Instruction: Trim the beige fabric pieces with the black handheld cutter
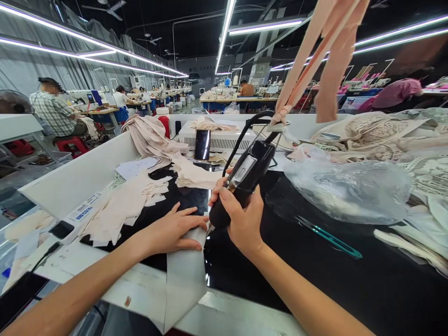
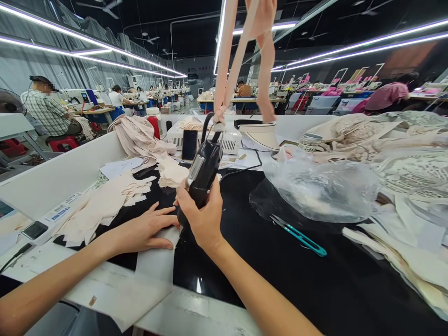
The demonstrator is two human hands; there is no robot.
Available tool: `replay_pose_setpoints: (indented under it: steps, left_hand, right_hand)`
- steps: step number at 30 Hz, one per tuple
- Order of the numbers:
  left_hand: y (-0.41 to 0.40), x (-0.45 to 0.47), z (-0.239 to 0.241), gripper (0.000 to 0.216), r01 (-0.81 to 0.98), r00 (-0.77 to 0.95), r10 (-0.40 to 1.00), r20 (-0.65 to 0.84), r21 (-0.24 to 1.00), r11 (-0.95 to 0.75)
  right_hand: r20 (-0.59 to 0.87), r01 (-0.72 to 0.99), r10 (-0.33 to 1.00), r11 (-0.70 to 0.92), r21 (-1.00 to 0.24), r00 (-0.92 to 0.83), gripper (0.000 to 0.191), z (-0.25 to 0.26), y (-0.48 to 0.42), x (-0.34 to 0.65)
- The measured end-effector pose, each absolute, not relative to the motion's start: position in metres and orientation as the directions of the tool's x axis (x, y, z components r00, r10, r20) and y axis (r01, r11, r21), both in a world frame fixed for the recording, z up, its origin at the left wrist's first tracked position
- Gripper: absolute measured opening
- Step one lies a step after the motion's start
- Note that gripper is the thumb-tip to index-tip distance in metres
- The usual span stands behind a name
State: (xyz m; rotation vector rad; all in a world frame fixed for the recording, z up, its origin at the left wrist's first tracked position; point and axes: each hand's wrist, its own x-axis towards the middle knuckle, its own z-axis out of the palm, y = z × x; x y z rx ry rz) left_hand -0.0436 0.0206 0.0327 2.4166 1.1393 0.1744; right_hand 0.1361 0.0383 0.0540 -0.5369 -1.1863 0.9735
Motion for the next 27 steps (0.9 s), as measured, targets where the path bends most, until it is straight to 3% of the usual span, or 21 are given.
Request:
replay_pose_setpoints:
  steps: [22, 25, 27]
  left_hand:
    - [0.026, -0.045, 0.03, 0.045, 0.687, 0.663, 0.746, -0.065, 0.449, -0.572]
    - [0.016, -0.046, 0.027, 0.049, 0.694, 0.648, 0.76, 0.041, 0.38, -0.612]
    - [0.003, -0.045, 0.025, 0.038, 0.717, 0.597, 0.782, 0.177, 0.32, -0.619]
  right_hand:
    - [0.509, -0.36, 0.86, 0.48, -0.8, 0.014, 0.028, 0.051, 0.026, 0.134]
    - [0.516, -0.368, 0.856, 0.489, -0.791, 0.029, 0.03, 0.056, 0.028, 0.137]
    - [0.534, -0.375, 0.844, 0.51, -0.774, 0.046, 0.031, 0.06, 0.029, 0.141]
